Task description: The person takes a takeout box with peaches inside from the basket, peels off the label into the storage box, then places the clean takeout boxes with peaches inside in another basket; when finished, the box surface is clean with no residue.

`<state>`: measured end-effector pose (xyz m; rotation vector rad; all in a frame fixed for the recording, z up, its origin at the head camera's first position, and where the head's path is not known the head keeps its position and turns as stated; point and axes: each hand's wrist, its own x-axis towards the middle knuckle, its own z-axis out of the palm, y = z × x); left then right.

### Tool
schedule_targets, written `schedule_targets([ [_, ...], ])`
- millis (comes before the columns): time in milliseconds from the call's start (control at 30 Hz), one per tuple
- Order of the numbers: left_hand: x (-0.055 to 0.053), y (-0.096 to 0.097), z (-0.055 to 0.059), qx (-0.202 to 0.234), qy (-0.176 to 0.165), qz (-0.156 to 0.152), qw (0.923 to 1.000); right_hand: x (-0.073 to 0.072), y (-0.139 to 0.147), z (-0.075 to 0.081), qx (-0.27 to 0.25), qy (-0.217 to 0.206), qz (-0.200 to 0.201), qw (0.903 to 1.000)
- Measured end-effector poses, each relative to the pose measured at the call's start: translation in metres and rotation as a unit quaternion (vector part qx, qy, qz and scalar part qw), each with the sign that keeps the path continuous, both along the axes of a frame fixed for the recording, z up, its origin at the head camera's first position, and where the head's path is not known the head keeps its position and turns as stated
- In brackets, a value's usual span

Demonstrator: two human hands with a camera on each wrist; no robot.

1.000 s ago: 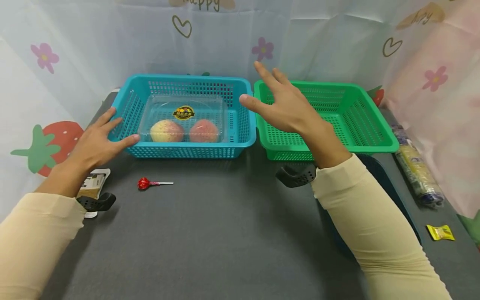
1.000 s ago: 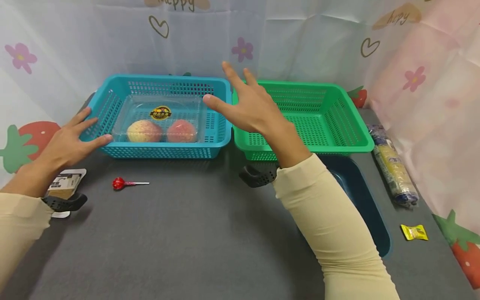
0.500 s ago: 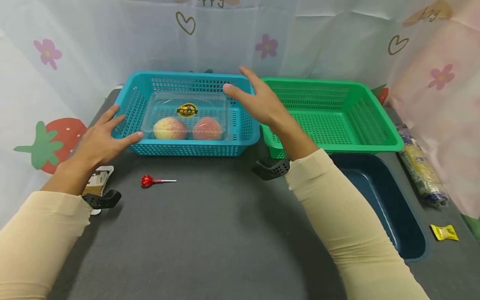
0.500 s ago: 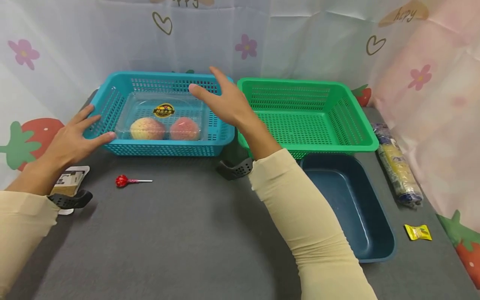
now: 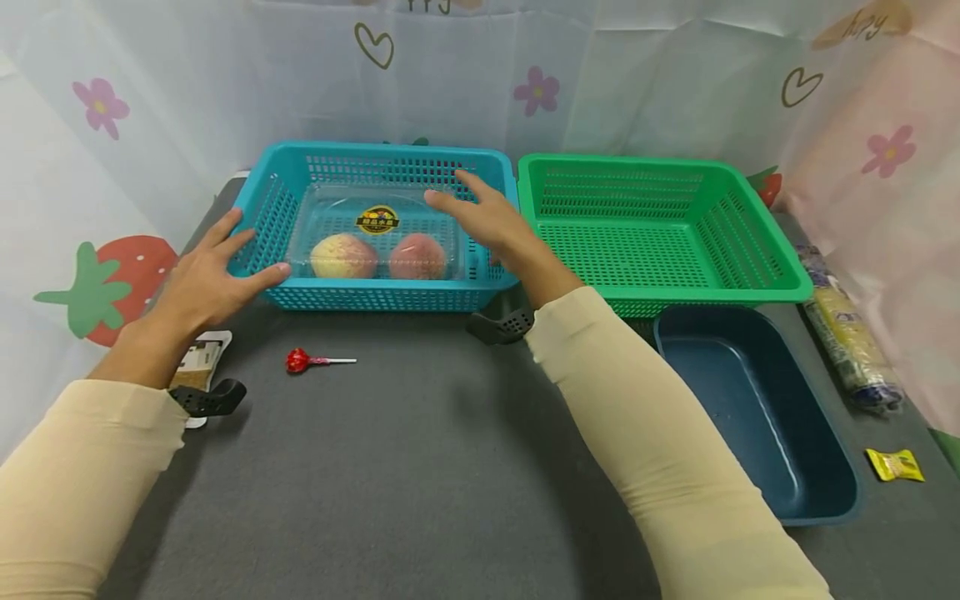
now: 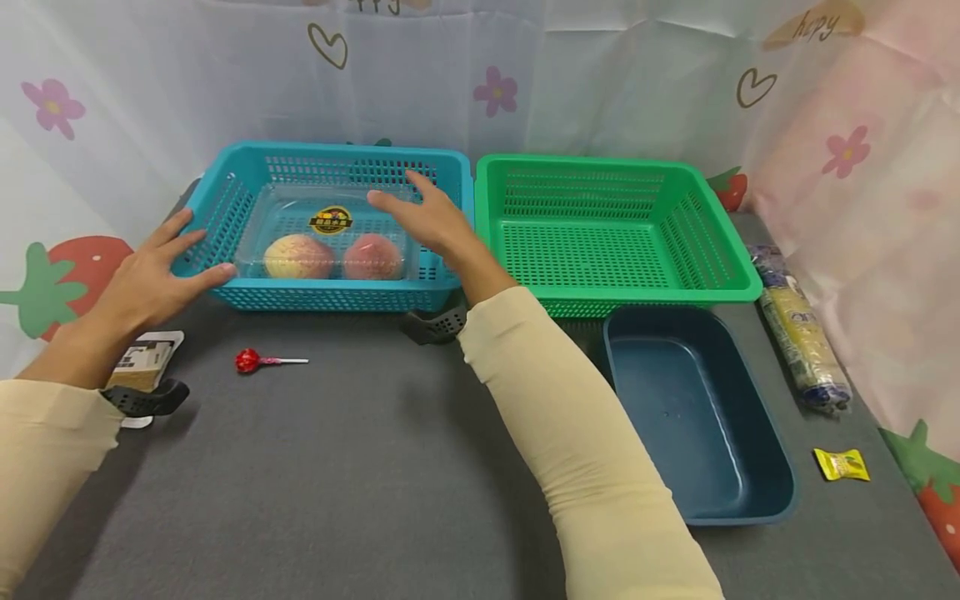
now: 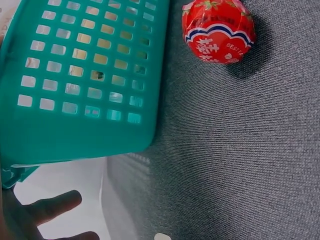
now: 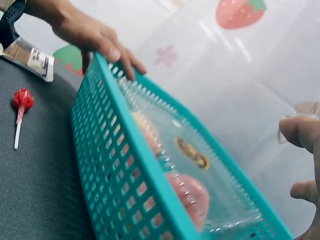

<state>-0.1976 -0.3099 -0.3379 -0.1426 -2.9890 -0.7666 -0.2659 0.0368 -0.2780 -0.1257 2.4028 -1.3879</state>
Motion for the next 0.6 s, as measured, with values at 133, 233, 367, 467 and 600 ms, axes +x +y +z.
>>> schedule_targets([
  [133, -0.001, 0.0, -0.001, -0.003, -0.003, -0.001, 1.0, -0.005, -0.006, -0.008, 0.006, -0.025, -0.003, 0.9997],
  [233, -0.001, -0.001, -0.001, -0.002, -0.001, 0.0, 1.0, -0.007, -0.009, -0.012, 0.008, -0.036, -0.005, 0.9993],
  [367, 0.0, -0.001, -0.002, 0.001, 0.001, 0.001, 1.0, -0.01, -0.014, -0.018, 0.003, -0.053, -0.003, 0.9986],
  [467, 0.001, -0.001, -0.002, 0.003, 0.004, 0.002, 1.0, -0.011, -0.016, -0.023, 0.001, -0.061, 0.001, 0.9982],
  [600, 0.001, -0.001, -0.002, 0.007, 0.006, 0.004, 0.9999, -0.014, -0.018, -0.028, 0.014, -0.055, 0.004, 0.9984],
])
